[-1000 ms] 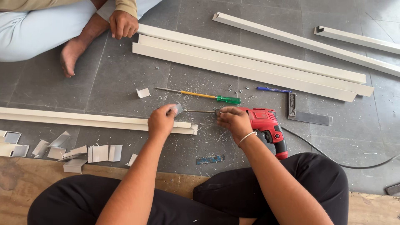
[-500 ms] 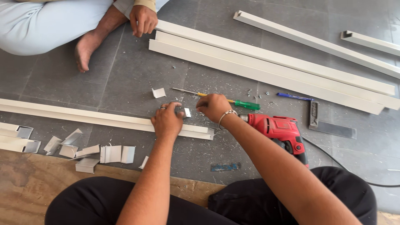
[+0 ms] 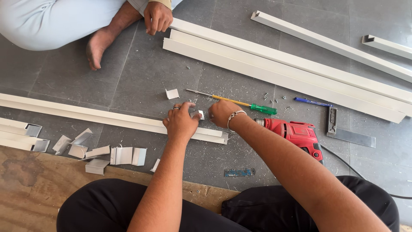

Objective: The person sits on the floor and assembles white molding pieces by attaching small metal brackets. They use a red power drill to drive screws into the brackets and a screwdriver to tighten them. The person also uses a pencil to mark positions on the molding before drilling.

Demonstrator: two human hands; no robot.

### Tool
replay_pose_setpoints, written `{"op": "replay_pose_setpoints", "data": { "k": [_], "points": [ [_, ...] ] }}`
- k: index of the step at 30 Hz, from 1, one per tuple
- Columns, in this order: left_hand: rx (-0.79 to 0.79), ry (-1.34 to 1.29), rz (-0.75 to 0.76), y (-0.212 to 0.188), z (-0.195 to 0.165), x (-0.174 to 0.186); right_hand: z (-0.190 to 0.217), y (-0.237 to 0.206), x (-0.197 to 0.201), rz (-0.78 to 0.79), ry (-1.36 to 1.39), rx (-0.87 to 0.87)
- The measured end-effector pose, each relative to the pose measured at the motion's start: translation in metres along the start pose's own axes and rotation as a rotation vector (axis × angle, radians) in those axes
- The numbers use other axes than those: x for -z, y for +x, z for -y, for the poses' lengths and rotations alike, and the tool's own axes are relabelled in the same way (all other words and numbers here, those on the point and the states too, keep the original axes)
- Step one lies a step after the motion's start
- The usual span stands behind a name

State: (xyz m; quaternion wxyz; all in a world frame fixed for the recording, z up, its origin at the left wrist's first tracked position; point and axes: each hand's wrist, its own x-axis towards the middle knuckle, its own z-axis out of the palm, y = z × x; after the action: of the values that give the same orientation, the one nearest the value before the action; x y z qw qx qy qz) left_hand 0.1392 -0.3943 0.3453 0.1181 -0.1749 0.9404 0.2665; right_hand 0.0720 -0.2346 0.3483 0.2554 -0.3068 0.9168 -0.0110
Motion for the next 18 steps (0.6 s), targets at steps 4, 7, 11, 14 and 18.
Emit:
{"op": "replay_pose_setpoints", "data": {
  "k": [4, 7, 11, 14, 18],
  "points": [
    [0.004, 0.001, 0.000, -0.002, 0.004, -0.001, 0.002, -0.008, 0.001, -0.009, 0.042, -0.059],
    [-0.004, 0.006, 0.002, -0.002, 0.006, -0.003, 0.004, -0.016, -0.002, -0.034, 0.076, -0.121],
    [-0.050, 0.085, 0.010, -0.004, 0.004, -0.008, 0.006, -0.026, -0.011, -0.096, 0.066, -0.151],
    [-0.088, 0.125, -0.025, -0.008, 0.005, -0.013, 0.000, -0.041, -0.019, -0.270, 0.075, -0.115],
    [-0.128, 0.045, -0.118, -0.007, 0.004, -0.014, -0.019, -0.080, -0.023, -0.558, 0.336, -0.092]
  ]
}}
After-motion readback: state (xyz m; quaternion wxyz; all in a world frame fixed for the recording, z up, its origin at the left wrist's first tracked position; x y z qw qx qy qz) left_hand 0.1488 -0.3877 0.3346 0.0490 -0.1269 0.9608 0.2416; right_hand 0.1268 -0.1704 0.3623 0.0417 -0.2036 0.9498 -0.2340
